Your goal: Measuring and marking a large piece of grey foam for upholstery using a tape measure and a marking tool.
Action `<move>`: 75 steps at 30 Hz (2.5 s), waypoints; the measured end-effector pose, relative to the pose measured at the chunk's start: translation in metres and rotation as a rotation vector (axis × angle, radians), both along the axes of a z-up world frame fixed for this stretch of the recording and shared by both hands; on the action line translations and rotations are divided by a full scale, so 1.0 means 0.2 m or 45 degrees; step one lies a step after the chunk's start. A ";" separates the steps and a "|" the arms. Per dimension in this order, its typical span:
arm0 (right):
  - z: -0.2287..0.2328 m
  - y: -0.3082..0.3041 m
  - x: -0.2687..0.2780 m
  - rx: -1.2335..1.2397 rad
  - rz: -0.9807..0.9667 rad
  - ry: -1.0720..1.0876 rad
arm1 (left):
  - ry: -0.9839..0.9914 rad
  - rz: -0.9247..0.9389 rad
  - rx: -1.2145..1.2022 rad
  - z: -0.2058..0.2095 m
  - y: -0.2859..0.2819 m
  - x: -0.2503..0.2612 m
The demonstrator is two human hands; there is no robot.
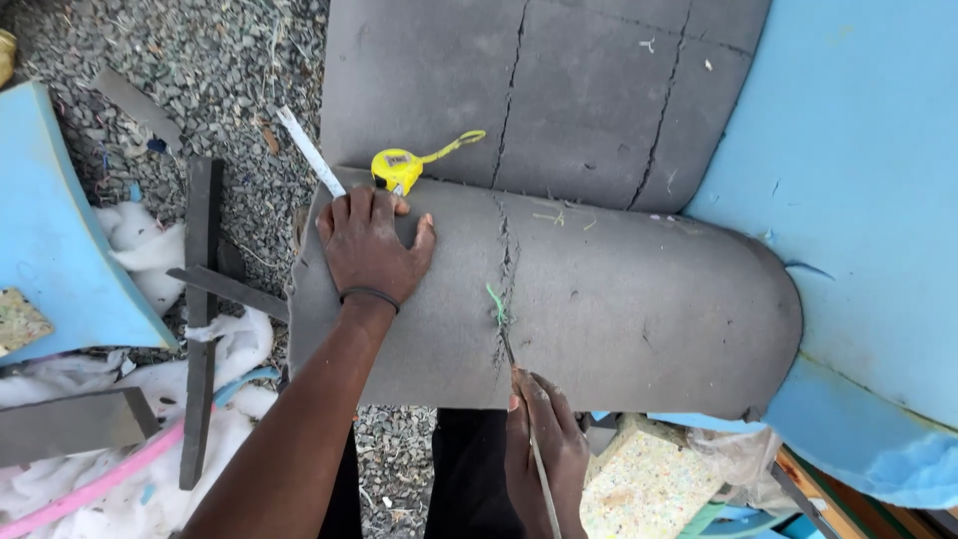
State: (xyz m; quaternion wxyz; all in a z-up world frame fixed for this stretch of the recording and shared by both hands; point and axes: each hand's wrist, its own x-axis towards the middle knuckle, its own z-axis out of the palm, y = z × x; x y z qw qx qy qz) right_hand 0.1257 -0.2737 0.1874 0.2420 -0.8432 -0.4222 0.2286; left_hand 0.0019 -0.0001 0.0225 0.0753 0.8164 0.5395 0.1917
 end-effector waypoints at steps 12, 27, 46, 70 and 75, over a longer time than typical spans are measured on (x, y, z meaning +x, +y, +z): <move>-0.02 -0.21 -0.08 0.011 -0.054 0.002 | -0.009 0.011 0.014 -0.02 -0.01 0.00; -0.01 0.00 -0.09 0.058 -0.082 -0.043 | -0.035 0.004 0.061 -0.04 -0.01 -0.02; -1.12 -1.05 -1.00 -0.877 -0.356 0.381 | -0.020 -0.111 0.049 0.01 0.00 -0.04; -0.85 -1.19 -1.04 -0.963 -0.523 0.797 | 0.103 -0.110 -0.005 -0.11 0.00 -0.10; -0.93 -1.26 -0.99 -1.093 -0.558 0.700 | 0.042 -0.133 -0.029 -0.09 0.00 -0.09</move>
